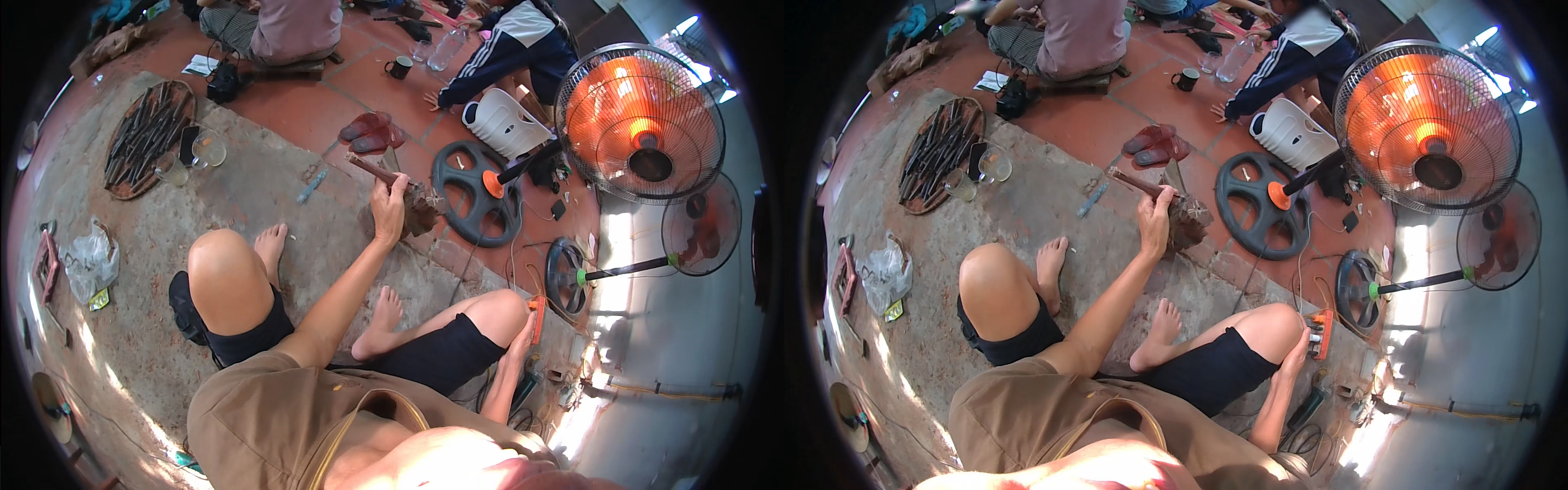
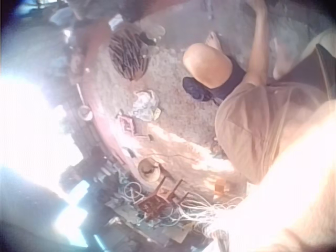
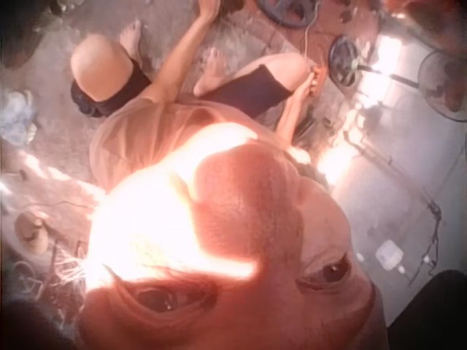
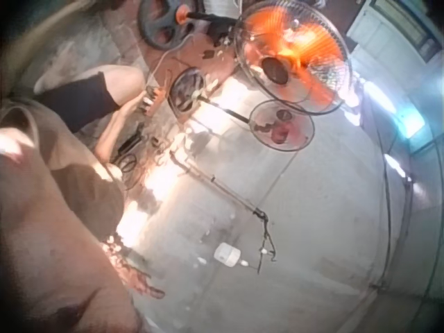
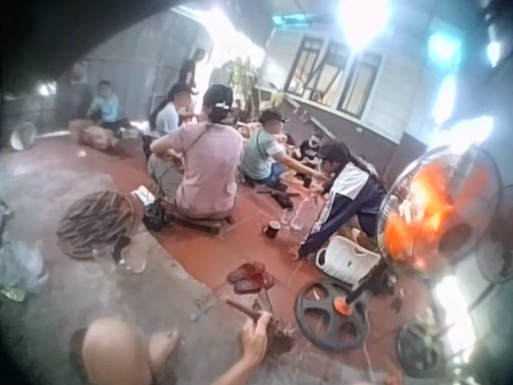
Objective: The person sits on the floor and carves a piece of wood using a small knife. They hold the wood with one hand and carefully shape it with the tool in the other, occasionally rotating the piece to work on different sides.
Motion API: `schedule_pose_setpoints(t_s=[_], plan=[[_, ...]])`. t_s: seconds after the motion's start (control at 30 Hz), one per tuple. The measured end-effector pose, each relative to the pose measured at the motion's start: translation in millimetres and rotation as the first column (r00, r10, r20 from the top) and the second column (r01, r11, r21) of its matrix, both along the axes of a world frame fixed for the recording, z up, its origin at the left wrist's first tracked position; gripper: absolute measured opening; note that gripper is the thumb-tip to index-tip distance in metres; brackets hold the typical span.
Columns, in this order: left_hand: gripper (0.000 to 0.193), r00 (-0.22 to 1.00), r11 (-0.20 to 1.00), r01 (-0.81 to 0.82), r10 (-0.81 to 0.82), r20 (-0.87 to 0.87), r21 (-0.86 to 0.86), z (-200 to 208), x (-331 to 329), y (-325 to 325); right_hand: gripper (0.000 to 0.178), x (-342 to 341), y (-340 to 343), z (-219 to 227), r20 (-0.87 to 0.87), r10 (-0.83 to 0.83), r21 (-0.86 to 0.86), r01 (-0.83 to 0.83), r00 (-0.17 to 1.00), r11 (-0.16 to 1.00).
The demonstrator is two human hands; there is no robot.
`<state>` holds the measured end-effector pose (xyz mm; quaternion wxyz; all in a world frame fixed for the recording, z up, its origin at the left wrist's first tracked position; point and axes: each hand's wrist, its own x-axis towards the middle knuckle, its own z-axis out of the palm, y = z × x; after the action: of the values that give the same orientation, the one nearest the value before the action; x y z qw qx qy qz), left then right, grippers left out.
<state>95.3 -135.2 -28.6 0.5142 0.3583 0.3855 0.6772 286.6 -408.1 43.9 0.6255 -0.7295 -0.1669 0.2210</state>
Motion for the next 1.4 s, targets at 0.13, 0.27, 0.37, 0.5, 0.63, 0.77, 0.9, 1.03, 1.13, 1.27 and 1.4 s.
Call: schedule_pose_setpoints(t_s=[0.13, 0.27, 0.37, 0.5, 0.63, 0.77, 0.9, 1.03, 1.13, 1.27, 1.4], plan=[[0.03, 0.998, 0.999, -0.001, -0.001, -0.059, -0.033, 2.4, -2.6, -2.9, 0.042, 28.3, 9.1, -3.4, 0.315, 0.25, -0.115, -0.224, 0.916, 0.968], [0.03, 0.996, 0.999, -0.008, 0.005, -0.089, -0.034, 2.9, -4.1, -1.6, 0.032, 23.7, 32.6, 18.2, 0.474, 0.465, -0.374, -0.307, 0.748, 0.875], [0.029, 0.999, 0.999, 0.006, -0.008, -0.045, -0.038, -1.5, -2.0, 0.7, 0.031, 23.8, 41.5, 25.7, 0.438, 0.542, -0.44, -0.354, 0.717, 0.825], [0.027, 1.0, 0.999, 0.025, -0.025, 0.004, -0.042, -2.4, 0.6, 0.9, 0.03, 39.6, 43.8, 16.0, 0.36, 0.558, -0.382, -0.427, 0.748, 0.819], [0.027, 1.0, 1.0, -0.018, 0.018, -0.022, -0.009, -9.5, 0.7, 2.9, 0.032, 40.1, 38.1, 16.5, 0.206, 0.545, -0.252, -0.494, 0.813, 0.832], [0.026, 1.0, 0.999, 0.01, -0.01, -0.01, -0.036, -5.2, 1.6, 3.8, 0.036, 50.0, 38.8, 13.9, 0.107, 0.558, -0.178, -0.536, 0.823, 0.825], [0.028, 0.998, 1.0, -0.01, 0.009, -0.056, -0.027, -3.2, -0.5, 2.9, 0.035, 48.9, 39.1, 8.6, 0.133, 0.543, -0.179, -0.518, 0.829, 0.836], [0.027, 0.998, 1.0, -0.008, 0.008, -0.055, -0.007, -16.1, 1.9, 8.4, 0.032, 53.2, 37.8, 2.3, 0.181, 0.523, -0.163, -0.499, 0.833, 0.851], [0.026, 0.997, 1.0, -0.01, 0.011, -0.072, 0.005, -11.4, 2.4, 4.6, 0.032, 51.0, 37.0, 3.8, 0.173, 0.508, -0.156, -0.485, 0.844, 0.86], [0.028, 0.998, 0.999, 0.03, -0.031, -0.047, -0.01, -8.2, 2.0, -0.4, 0.031, 49.9, 36.2, 0.6, 0.178, 0.5, -0.146, -0.48, 0.847, 0.865], [0.029, 0.997, 0.998, 0.04, -0.042, -0.067, -0.038, -10.3, 1.9, -1.0, 0.033, 46.3, 37.2, 2.5, 0.136, 0.507, -0.117, -0.494, 0.851, 0.861]])
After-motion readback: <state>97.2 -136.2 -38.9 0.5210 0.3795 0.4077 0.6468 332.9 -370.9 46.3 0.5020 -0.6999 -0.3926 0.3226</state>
